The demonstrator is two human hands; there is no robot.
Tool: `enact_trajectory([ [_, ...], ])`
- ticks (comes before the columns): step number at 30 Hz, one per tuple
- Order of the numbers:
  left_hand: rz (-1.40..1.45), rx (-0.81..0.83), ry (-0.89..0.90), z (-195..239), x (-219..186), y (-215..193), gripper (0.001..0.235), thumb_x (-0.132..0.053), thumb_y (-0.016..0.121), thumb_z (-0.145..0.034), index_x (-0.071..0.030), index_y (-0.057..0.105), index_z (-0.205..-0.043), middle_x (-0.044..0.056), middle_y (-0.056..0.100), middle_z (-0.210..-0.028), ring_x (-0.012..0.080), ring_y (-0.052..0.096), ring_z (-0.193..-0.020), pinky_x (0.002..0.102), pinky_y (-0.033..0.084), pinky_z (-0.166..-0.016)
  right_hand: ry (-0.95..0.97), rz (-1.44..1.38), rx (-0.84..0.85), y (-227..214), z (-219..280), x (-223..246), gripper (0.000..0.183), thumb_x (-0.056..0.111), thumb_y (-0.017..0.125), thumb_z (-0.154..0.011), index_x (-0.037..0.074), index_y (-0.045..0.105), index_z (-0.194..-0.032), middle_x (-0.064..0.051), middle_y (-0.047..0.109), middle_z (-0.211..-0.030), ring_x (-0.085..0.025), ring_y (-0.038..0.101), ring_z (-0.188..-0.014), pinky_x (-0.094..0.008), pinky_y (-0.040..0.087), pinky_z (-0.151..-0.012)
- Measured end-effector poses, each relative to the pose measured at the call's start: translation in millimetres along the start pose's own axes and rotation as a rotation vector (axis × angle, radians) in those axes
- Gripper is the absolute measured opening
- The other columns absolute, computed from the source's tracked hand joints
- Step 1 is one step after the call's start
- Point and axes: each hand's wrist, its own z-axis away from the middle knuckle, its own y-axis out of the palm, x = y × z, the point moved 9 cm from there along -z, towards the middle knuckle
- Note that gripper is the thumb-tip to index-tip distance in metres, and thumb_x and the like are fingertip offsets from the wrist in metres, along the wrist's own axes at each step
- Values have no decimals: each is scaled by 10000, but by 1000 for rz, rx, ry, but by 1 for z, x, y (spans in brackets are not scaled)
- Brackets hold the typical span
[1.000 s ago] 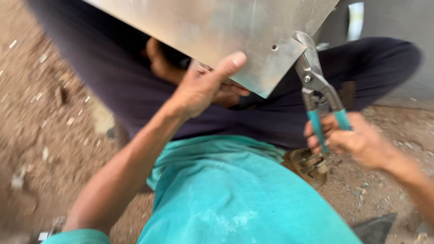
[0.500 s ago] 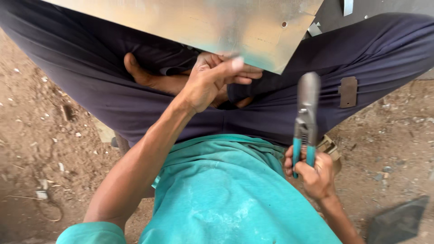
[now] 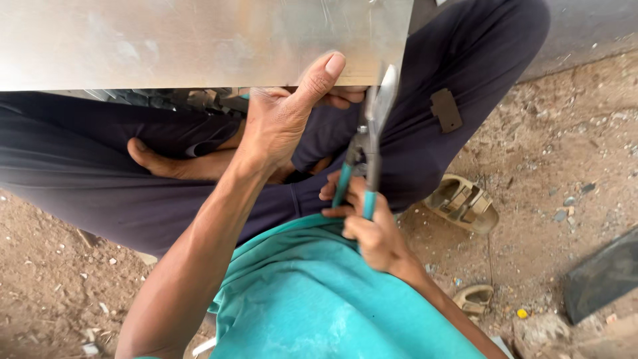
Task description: The person sits cross-legged on the ground and uses tin snips to cut a large rectangular metal sheet. They repeatedly trim the edges of the sheet, removing small strips of metal, and occasionally flip the sheet over to work on different sides.
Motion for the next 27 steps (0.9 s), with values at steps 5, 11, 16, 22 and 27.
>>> enact_trajectory([
  [5, 24, -2, -46, 0, 7, -3, 431, -302, 721, -977, 80, 726, -1175, 143, 790, -986, 204, 792, -908, 323, 667, -787, 44, 141, -75, -1, -14, 12, 708, 109, 465, -602, -34, 510, -1294, -146, 566, -1083, -242, 586, -1034, -384, 571, -879],
  [11, 58, 20, -10, 1, 6, 0, 349, -250, 708, -1019, 59, 739, -1180, 137, 777, -989, 191, 762, -900, 312, 649, -794, 95, 180, -100, -2, -16, 16, 718, 109, 471, -590, -27, 511, -1293, -145, 561, -1076, -224, 576, -1024, -357, 559, -855],
  [16, 80, 4, -48, 0, 10, -3, 338, -247, 727, -1001, 43, 742, -1174, 121, 783, -983, 179, 771, -900, 311, 667, -831, 115, 122, -148, -9, -16, 0, 503, 86, 475, -633, -45, 584, -1106, -132, 556, -920, -187, 435, -756, -305, 397, -653],
  [22, 115, -126, -200, 3, 33, -14, 414, -251, 810, -925, 62, 757, -1190, 105, 788, -965, 124, 710, -843, 252, 590, -764, -47, 198, -271, -18, -31, -11, 194, 51, 515, -728, -36, 624, -863, -85, 616, -704, -136, 545, -593, -305, 453, -542],
  [27, 78, -141, -136, 7, 27, -15, 339, -224, 800, -928, 42, 771, -1136, 68, 768, -934, 116, 689, -771, 252, 590, -699, -6, 157, -220, -17, -37, 6, 334, 33, 459, -665, -23, 610, -958, -64, 584, -763, -122, 473, -578, -289, 399, -519],
])
